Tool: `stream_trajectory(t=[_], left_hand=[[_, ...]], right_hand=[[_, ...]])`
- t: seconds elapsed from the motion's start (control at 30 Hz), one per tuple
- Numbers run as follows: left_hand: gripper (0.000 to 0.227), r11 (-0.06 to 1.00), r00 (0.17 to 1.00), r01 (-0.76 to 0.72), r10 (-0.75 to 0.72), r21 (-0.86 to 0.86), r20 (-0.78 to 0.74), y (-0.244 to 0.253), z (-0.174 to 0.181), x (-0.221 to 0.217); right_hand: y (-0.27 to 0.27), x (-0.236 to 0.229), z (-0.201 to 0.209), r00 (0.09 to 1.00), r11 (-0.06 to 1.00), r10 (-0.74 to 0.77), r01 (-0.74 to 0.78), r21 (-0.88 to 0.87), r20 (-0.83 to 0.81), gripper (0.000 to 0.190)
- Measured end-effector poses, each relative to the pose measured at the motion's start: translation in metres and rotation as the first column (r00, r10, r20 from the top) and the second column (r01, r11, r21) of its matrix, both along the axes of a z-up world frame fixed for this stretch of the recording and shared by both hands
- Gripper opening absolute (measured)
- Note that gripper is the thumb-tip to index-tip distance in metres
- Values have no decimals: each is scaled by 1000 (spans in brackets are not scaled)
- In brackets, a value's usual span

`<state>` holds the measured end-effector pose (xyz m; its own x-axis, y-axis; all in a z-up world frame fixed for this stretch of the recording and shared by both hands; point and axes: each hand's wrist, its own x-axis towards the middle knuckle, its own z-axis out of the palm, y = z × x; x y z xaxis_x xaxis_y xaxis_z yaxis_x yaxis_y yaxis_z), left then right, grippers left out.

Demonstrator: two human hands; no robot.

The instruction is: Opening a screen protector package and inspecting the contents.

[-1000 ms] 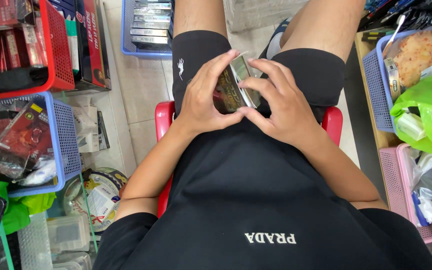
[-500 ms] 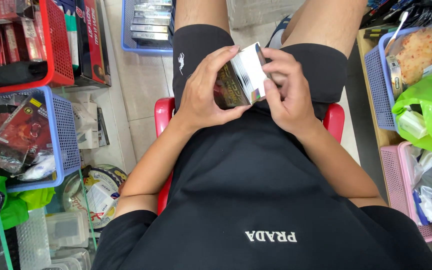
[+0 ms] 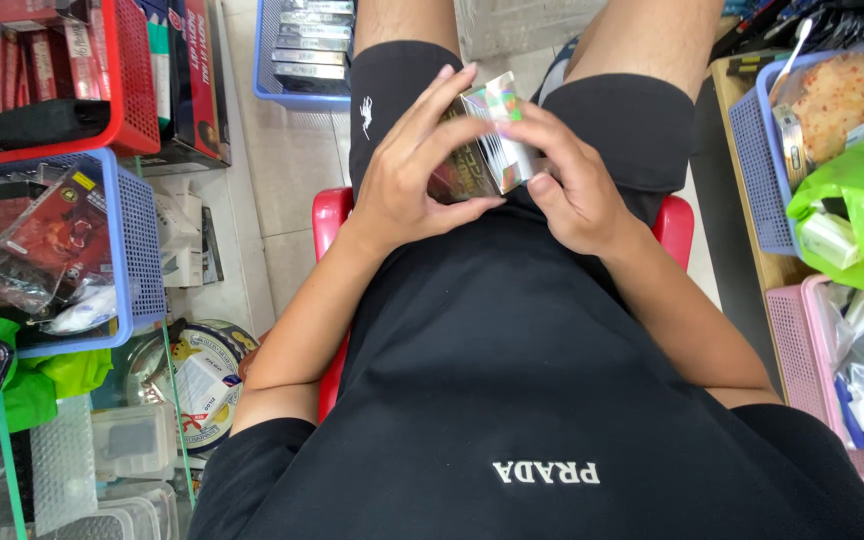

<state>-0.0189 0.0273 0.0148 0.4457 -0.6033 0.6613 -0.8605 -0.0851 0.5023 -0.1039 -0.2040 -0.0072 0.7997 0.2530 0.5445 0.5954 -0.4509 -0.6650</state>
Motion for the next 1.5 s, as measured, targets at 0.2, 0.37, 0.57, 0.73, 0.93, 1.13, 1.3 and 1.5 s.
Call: stream_trajectory(t=[0.2,0.37,0.57,0.73,0.93,1.13,1.3,1.5], left_hand=[[61,1000,1000,2,-3,-15,-30,-3,-17,9],[59,999,999,34,-35,-32,-35,-10,-23,16],[55,999,997,53,-52,8,-58,-14,-19,26],[43,994,988,101,-97,28,-121,-18,-10,30],[37,989,973,143,-134,37,-188,-13,-6,24],[37,995,987,94,-90,25,-136,-16,-5,9],[48,997,987,61,-68,-56,-146,-16,-15,4],[77,991,993,42,-55,-127,-104,-11,-16,3]], right_hand=[[-2,13,-3,989,973,98,-72,220,-109,57],[-14,20,6,991,987,-66,82,-138,118,69],[-11,28,-6,982,981,-179,183,-67,62,75],[-11,36,5,987,987,-161,160,-23,-16,73],[-7,29,13,986,989,-148,147,-19,-74,76],[-2,15,31,981,987,-153,146,-70,-117,76],[-3,8,26,996,961,-87,90,-262,23,89],[10,6,19,996,928,-59,81,-364,71,99]])
